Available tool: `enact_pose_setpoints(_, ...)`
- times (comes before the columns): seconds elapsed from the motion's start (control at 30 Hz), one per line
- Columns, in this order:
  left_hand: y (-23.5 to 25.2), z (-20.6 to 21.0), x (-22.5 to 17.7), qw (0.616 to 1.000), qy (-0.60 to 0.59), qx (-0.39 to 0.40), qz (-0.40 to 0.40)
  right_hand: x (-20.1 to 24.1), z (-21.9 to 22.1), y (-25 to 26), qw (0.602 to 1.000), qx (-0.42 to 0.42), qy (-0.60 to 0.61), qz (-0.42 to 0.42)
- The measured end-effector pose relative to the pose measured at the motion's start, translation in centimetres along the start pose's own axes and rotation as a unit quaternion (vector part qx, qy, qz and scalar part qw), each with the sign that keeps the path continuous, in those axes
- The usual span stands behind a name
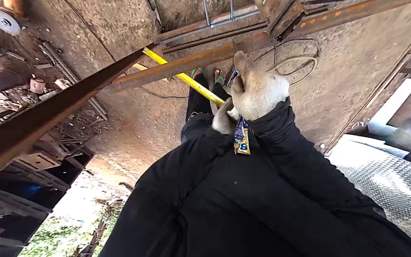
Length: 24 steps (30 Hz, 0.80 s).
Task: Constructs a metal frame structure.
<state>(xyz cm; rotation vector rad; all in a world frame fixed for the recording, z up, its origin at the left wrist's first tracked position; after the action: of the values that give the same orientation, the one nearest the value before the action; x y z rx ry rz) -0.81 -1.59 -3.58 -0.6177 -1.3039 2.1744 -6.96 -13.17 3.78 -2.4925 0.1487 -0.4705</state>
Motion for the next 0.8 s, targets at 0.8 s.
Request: enact_pose_setpoints(0.8,-3.2,7.9,-17.8,0.141,0.975,0.017,0.172,-1.9,4.8,-0.1,0.986,-0.136,0.078,-0.05)
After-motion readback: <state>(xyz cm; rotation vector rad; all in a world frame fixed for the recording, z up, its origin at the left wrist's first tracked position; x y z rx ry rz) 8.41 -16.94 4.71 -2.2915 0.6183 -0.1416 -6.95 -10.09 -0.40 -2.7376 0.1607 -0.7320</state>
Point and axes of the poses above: each hand's wrist, its own y-axis towards the middle knuckle, its own z-axis out of the palm, x = y × z, the point moved 4 cm from there along y, towards the middle knuckle, and after that the axes turned 9 degrees about y, right-handed, at the moved point
